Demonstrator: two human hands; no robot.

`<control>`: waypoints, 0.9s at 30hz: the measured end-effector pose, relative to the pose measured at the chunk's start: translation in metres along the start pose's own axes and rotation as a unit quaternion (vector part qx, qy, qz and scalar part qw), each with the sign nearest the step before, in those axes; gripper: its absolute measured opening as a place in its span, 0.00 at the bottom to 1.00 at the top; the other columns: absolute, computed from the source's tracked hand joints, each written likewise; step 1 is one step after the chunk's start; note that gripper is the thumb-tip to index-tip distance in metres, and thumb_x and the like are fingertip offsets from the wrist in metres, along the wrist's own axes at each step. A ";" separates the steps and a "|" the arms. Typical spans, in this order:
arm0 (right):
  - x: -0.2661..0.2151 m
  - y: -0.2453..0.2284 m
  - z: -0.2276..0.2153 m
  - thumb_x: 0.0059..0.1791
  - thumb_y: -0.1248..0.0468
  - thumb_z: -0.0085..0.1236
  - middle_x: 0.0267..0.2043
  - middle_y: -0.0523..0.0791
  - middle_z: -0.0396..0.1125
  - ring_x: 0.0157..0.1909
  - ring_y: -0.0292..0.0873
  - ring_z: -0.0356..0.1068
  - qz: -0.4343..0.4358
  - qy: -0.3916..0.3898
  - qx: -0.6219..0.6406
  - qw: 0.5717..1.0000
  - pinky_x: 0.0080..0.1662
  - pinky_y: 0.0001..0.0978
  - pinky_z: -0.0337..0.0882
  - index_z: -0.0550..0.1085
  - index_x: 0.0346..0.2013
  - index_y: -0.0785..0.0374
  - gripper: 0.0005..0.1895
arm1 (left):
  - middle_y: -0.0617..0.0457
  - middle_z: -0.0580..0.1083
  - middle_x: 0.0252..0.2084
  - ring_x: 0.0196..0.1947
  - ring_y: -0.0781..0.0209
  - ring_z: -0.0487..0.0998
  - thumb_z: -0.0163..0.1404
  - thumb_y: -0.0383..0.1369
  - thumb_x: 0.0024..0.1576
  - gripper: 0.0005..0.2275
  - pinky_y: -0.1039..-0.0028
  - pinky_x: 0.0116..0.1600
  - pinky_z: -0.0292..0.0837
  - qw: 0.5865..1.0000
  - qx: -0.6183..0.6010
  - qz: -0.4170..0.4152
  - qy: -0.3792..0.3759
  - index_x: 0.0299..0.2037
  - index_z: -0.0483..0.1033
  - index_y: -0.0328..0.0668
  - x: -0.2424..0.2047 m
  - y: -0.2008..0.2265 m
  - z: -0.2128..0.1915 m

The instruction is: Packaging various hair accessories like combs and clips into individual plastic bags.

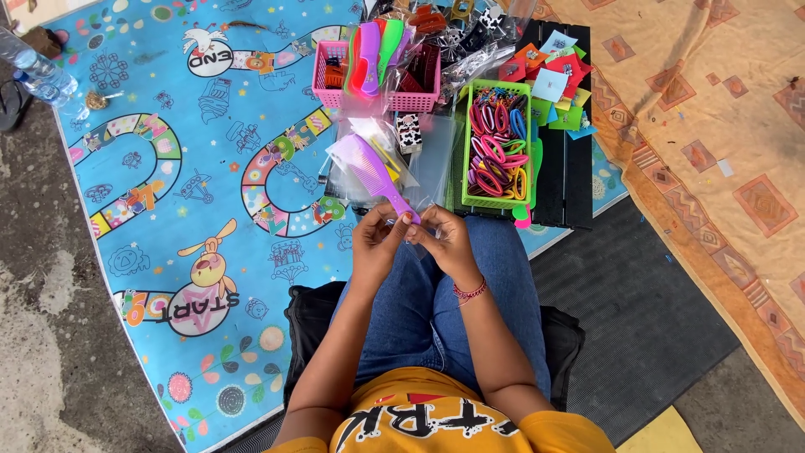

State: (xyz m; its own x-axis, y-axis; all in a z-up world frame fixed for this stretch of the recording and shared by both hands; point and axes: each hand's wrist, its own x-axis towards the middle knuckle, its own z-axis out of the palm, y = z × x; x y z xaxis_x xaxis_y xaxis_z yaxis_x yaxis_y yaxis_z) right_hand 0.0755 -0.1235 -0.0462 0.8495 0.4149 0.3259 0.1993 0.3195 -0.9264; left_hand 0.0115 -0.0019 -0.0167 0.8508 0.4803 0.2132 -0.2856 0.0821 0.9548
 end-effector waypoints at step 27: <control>0.002 0.000 -0.006 0.51 0.68 0.64 0.30 0.46 0.72 0.38 0.36 0.71 -0.005 -0.015 -0.016 1.000 0.46 0.34 0.72 0.77 0.40 0.66 0.06 | 0.49 0.77 0.34 0.37 0.60 0.81 0.58 0.21 0.59 0.07 0.68 0.42 0.82 0.999 -0.001 0.029 0.017 0.46 0.82 0.30 0.002 -0.026 -0.019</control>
State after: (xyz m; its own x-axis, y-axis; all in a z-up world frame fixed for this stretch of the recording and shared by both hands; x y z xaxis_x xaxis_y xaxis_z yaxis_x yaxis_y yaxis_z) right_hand 0.0803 -0.1272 -0.0467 0.8323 0.4381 0.3397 0.2230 0.2965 -0.9286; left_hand 0.0119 0.0139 -0.0449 0.8172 0.5143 0.2602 -0.3340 0.0546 0.9410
